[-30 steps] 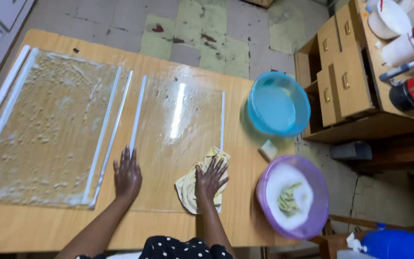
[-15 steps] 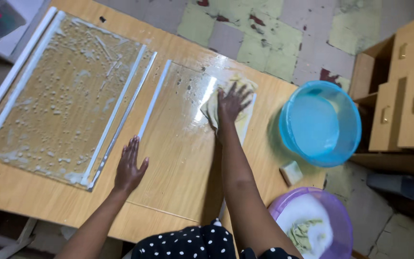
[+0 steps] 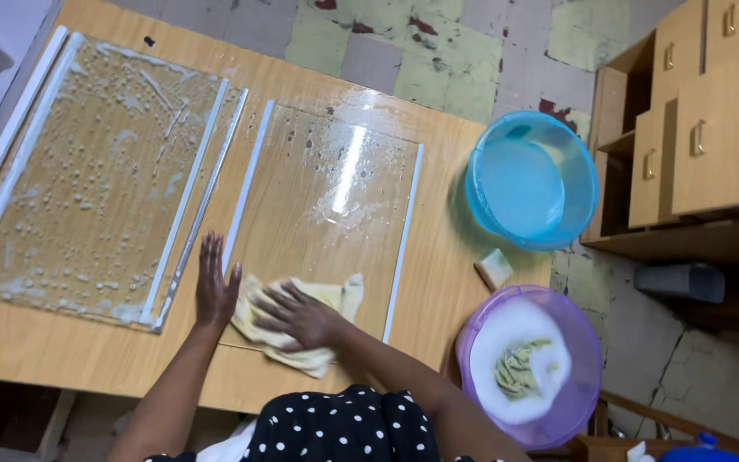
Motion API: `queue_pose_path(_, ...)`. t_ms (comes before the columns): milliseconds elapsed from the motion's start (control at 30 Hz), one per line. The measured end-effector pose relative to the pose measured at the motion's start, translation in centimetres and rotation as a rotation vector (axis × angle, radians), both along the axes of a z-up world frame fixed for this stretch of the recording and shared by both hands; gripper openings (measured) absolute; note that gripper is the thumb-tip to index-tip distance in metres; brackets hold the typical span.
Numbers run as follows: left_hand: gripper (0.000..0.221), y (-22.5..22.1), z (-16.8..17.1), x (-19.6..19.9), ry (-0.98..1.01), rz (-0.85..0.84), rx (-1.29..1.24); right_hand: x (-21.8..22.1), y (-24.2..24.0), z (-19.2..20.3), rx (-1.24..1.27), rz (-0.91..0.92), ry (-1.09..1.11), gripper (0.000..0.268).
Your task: The person wipes glass panels with a cloth and soapy water, dipping the cloth into a basin and squeezing it out multiple times.
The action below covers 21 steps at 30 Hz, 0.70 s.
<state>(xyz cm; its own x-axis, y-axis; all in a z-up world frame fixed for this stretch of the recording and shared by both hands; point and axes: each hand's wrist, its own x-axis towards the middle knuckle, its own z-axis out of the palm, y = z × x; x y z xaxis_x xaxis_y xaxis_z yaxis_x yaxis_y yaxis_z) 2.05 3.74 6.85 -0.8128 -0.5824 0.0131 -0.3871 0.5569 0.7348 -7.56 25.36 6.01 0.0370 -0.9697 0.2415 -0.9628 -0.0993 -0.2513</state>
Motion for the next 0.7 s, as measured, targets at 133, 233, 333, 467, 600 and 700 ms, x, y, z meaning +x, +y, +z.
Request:
queue_pose_path(133,0.065,-0.2,-0.1,0.0,0.045,-0.073,-0.028,-1.1,8.1,0.4,0.042,0.058,-0.188,0.069)
queue_pose_path(233,0.064,-0.4,-0.8,0.0,0.042,-0.086,0.016,0.7,11.7,0.7,0.228,-0.33,-0.146,0.064)
queue_pose_path(333,0.061,-0.8,-2.4,1.0,0.121,-0.15,0.021,6.4,11.0,-0.6,0.265,-0.878,-0.039,0.064)
queue_pose_path(467,0.064,-1.4,-1.1,0.9,0.124,-0.235,0.146,11.6,3.7,-2.9,0.123,-1.601,0.293,0.07)
queue_pose_path(600,0.067,-3.3,-0.7,1.3,0.085,-0.383,0.266,13.5,-4.7,1.2,-0.097,-1.548,0.381,0.07)
queue_pose_path(700,0.076,-3.5,2.1,2.7,-0.079,-0.382,0.532,14.4,-8.4,2.9,0.232,-1.129,-0.265,0.074)
